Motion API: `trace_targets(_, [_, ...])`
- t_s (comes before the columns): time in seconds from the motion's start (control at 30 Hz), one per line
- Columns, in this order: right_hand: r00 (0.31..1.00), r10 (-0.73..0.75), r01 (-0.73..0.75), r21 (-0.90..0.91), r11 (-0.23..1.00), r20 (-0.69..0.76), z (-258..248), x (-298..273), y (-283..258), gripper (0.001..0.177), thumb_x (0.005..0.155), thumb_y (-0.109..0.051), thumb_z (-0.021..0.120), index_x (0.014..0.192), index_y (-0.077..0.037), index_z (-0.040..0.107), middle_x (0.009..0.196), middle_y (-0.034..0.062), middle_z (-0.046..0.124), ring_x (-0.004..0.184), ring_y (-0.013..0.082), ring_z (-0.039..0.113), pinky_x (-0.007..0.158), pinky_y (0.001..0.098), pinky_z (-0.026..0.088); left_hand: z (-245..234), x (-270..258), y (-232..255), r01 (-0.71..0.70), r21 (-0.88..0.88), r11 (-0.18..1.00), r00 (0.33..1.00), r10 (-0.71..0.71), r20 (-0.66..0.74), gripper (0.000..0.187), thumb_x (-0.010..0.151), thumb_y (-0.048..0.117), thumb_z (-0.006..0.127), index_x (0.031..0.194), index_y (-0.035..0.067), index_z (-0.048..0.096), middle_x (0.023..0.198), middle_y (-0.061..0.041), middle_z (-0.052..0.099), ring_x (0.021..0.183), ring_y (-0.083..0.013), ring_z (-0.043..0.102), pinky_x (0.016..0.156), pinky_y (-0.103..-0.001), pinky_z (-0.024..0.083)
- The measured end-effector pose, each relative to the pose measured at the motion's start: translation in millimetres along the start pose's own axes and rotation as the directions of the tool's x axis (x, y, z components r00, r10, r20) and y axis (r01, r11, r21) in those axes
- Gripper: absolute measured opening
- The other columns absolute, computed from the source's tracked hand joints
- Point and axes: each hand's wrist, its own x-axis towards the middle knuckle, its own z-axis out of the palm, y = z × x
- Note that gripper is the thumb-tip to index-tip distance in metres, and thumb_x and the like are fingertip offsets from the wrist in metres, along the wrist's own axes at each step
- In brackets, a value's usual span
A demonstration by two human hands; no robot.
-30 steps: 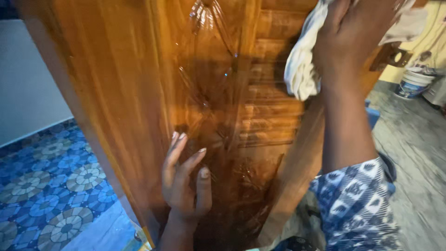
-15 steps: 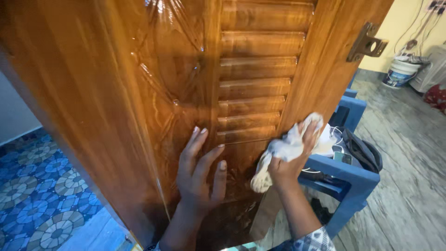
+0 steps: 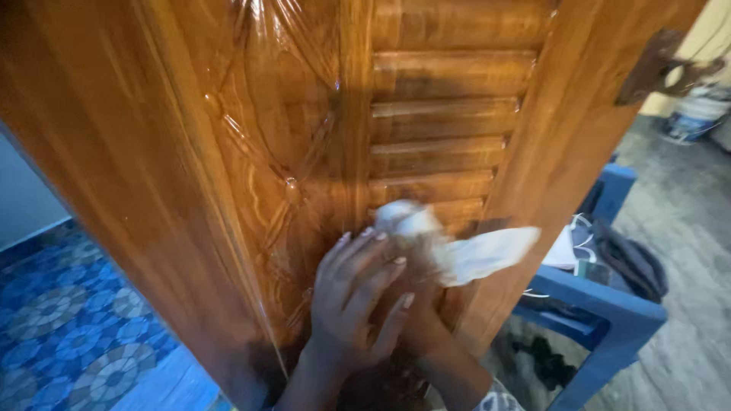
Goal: The person wipes the surface of a wooden door using a white cloth. They systematically rub the cloth over the carved panels and flat sections of the door, moving from the upper areas down to the lower sections. The person uses both hands to apply pressure and maneuver the cloth across the wood grain.
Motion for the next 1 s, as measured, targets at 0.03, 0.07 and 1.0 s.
trace_targets(0.03, [0.997,-0.054,0.053,0.027,0.998,0.053,9.1,-10.5,-6.7,0.066,0.093,-0.039,0.062,0.147,-0.005,0.044,0.156,0.0225,0.039,0.147,0.0445,0.035,0.122,0.0549,0.028,-2.5,-3.4,-1.4,0.001,0.018,1.000,1.000,-0.001,-0.013,0.036,0.092,0.023,0.076,0.123,0.008,0.067,0.138,-0.017,0.061,0.136,-0.0381,0.059,0.119,-0.058,0.043])
trace_targets(0.07, [0.990,-0.107,0.102,0.052,0.993,0.087,18.5,-16.0,-8.5,0.065,0.093,-0.039,0.063,0.145,-0.005,0.046,0.154,0.0217,0.041,0.146,0.0438,0.038,0.121,0.0545,0.030,-3.4,-5.5,-3.7,-0.002,0.021,1.000,1.000,0.003,-0.022,0.034,0.093,0.025,0.075,0.122,0.008,0.067,0.140,-0.018,0.061,0.137,-0.0382,0.059,0.120,-0.058,0.043])
trace_targets(1.0, [0.965,-0.257,0.257,0.002,0.966,-0.051,-45.5,29.9,45.0,0.074,0.076,-0.021,0.071,0.145,-0.008,0.045,0.153,0.0218,0.041,0.147,0.0490,0.033,0.119,0.0752,0.015,16.1,-8.9,12.3,-0.071,0.353,0.933,0.991,0.025,0.133,0.040,0.093,0.017,0.062,0.132,0.010,0.068,0.143,-0.005,0.061,0.133,-0.0250,0.057,0.110,-0.046,0.040])
